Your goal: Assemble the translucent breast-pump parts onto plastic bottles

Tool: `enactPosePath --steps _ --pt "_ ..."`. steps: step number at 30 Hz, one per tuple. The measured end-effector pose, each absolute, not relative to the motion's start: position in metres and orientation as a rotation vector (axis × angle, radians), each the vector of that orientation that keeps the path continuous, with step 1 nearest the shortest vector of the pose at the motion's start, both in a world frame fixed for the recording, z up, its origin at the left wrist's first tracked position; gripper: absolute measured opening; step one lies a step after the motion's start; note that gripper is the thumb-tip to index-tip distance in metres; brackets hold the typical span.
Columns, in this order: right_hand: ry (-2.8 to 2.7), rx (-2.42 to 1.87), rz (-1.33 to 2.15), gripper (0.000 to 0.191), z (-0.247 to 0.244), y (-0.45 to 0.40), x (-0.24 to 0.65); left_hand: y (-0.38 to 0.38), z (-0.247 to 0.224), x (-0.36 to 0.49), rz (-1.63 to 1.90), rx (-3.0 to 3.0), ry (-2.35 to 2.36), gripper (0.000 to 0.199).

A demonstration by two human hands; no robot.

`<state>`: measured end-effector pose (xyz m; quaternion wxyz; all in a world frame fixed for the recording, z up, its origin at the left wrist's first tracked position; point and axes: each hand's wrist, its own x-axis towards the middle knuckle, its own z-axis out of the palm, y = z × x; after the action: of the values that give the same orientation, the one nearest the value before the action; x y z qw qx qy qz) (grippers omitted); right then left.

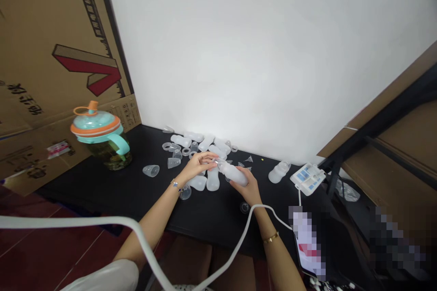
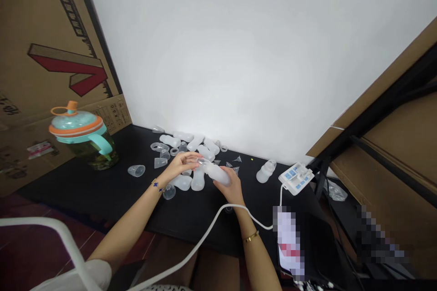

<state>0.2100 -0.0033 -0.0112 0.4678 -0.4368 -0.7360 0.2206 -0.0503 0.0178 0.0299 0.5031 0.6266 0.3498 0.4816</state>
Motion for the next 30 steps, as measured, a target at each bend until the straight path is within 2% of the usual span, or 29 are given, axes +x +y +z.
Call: enactPosePath --steps 30 --pt "-1.796 -1.101 0.6 0.047 -0.0107 -0.005 0.2089 0.0192 0.0263 -0.0514 1.201 1.524 0.864 0.043"
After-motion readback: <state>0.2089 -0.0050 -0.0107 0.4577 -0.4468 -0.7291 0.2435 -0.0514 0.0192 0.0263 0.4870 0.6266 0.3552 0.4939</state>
